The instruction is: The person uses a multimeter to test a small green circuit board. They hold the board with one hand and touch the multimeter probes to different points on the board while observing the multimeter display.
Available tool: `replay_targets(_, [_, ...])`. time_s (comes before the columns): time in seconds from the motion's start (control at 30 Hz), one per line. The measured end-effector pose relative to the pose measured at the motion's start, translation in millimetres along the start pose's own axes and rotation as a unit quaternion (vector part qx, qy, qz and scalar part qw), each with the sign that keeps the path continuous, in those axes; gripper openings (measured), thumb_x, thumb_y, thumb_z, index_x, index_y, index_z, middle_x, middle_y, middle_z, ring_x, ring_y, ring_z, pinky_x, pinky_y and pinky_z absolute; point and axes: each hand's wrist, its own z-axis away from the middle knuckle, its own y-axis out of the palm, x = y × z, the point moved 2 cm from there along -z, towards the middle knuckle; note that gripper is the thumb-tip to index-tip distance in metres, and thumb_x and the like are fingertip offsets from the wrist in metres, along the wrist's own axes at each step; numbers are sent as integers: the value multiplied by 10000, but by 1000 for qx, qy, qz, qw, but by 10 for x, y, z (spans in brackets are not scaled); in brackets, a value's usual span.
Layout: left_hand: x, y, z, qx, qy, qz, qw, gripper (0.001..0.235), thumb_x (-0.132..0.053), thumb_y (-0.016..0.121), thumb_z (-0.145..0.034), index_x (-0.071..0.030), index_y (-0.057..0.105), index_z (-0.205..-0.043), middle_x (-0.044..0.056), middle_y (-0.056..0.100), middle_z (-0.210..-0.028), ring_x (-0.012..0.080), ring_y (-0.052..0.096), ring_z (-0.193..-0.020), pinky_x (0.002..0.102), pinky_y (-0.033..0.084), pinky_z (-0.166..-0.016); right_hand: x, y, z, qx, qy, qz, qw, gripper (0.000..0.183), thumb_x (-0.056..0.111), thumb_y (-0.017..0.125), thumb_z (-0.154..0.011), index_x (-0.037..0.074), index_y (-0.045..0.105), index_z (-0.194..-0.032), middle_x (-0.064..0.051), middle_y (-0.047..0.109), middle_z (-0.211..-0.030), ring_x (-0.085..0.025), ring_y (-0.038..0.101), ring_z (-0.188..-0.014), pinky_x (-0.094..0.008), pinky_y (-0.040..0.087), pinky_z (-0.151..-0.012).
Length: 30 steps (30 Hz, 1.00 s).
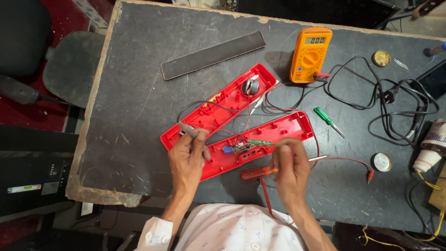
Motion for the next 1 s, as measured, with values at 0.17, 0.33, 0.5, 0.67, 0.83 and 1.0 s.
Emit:
replay_targets(0.17, [14, 14, -31, -19, 73, -90, 993, 378, -401, 659, -1004, -43, 777, -1033, -24, 610, -687, 54, 482, -631, 256, 412, -555, 7, 150, -149, 105, -154, 329, 926, 273, 230, 776, -832, 125, 728, -1079, -43, 641, -803, -194, 650, -627, -365, 537, -557])
replay_targets(0.33, [122, 37, -10, 11, 35, -72, 997, 391, -384, 612, -1014, -15, 723, -949, 15, 641, -790, 116, 563, -671, 285, 478, -587, -50, 253, -181, 157, -187, 454, 857, 357, 113, 798, -773, 163, 744, -1122, -58, 657, -921, -305, 671, -689, -447, 534, -572])
replay_targets(0.5, [226, 131, -36, 90, -56, 188, 976, 248, -292, 544, -1020, -47, 532, -984, 83, 607, -916, 174, 690, -815, 432, 673, -777, -118, 128, -150, 189, -314, 430, 825, 505, 176, 847, -657, 72, 709, -1131, -48, 653, -931, -269, 675, -688, -414, 524, -545])
replay_targets(0.67, [300, 166, 40, 151, -48, 211, 964, 209, -247, 556, -1024, -42, 574, -989, 63, 682, -977, 164, 693, -964, 346, 620, -902, -218, 74, -82, 183, -368, 442, 797, 524, 273, 878, -673, 53, 702, -1114, -57, 634, -918, -244, 664, -681, -393, 512, -543])
replay_targets(0.83, [383, 127, 99, 100, 98, -67, 988, 280, -246, 590, -1079, -8, 711, -993, 56, 718, -931, 143, 678, -898, 245, 521, -774, -255, 53, -89, 195, -348, 427, 812, 495, 217, 863, -666, 56, 708, -1107, -66, 646, -918, -261, 670, -674, -408, 504, -521])
replay_targets(1.0, [540, 201, 76, 129, -61, 141, 980, 192, -172, 656, -1011, 19, 676, -1020, 85, 677, -883, 140, 667, -752, 289, 624, -674, -254, 43, -83, 173, -315, 396, 845, 332, 73, 793, -783, 99, 736, -1109, -47, 691, -959, -259, 687, -678, -388, 542, -545])
